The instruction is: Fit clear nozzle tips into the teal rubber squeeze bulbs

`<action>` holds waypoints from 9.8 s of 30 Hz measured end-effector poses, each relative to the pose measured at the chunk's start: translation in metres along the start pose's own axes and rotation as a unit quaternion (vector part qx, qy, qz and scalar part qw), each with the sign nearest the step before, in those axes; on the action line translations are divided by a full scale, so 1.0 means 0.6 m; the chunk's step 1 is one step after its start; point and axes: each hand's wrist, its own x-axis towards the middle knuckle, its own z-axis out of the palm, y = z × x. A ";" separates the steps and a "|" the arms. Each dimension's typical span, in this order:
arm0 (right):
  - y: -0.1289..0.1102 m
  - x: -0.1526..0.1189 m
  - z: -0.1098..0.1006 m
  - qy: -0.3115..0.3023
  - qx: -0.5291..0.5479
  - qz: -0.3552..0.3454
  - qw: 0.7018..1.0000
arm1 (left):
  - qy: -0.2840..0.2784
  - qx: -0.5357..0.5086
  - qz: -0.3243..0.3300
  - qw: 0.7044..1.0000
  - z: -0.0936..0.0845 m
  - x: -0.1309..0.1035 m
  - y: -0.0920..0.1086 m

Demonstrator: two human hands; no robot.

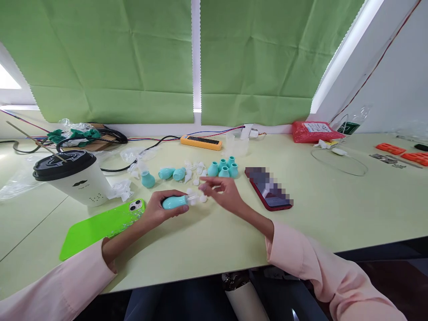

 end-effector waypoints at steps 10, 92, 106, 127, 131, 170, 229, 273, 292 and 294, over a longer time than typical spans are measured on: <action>0.029 0.064 0.001 -0.124 -0.468 -0.216 0.848 | 0.099 -0.256 -0.020 0.961 -0.015 0.013 -0.019; -0.007 -0.023 0.016 -0.184 0.003 -0.071 0.980 | -0.087 0.012 0.085 0.992 -0.003 -0.007 -0.012; -0.016 -0.012 0.018 0.027 -0.013 -0.121 0.992 | 0.053 0.059 0.082 0.993 -0.025 0.000 0.015; 0.034 0.010 0.016 -0.136 -0.298 -0.129 0.936 | 0.192 0.509 -0.042 0.838 -0.107 0.030 0.003; 0.022 0.009 0.020 -0.205 -0.323 -0.136 0.914 | 0.180 0.560 -0.067 0.806 -0.105 0.031 0.003; 0.035 0.043 -0.044 -0.029 -0.558 -0.022 0.829 | -0.046 0.453 0.149 0.878 -0.108 0.019 0.009; 0.053 0.039 -0.017 -0.012 -0.362 -0.085 0.928 | 0.084 0.661 0.271 0.695 -0.023 0.078 -0.035; 0.012 -0.005 0.018 0.043 -0.142 -0.222 0.964 | 0.051 0.097 0.055 0.992 -0.002 0.058 -0.018; -0.002 -0.019 0.028 -0.001 0.000 -0.151 0.989 | 0.030 -0.343 -0.084 0.935 0.011 0.038 -0.012; -0.002 -0.020 0.030 -0.018 0.009 -0.140 0.990 | 0.036 -0.349 -0.081 0.933 0.012 0.037 -0.010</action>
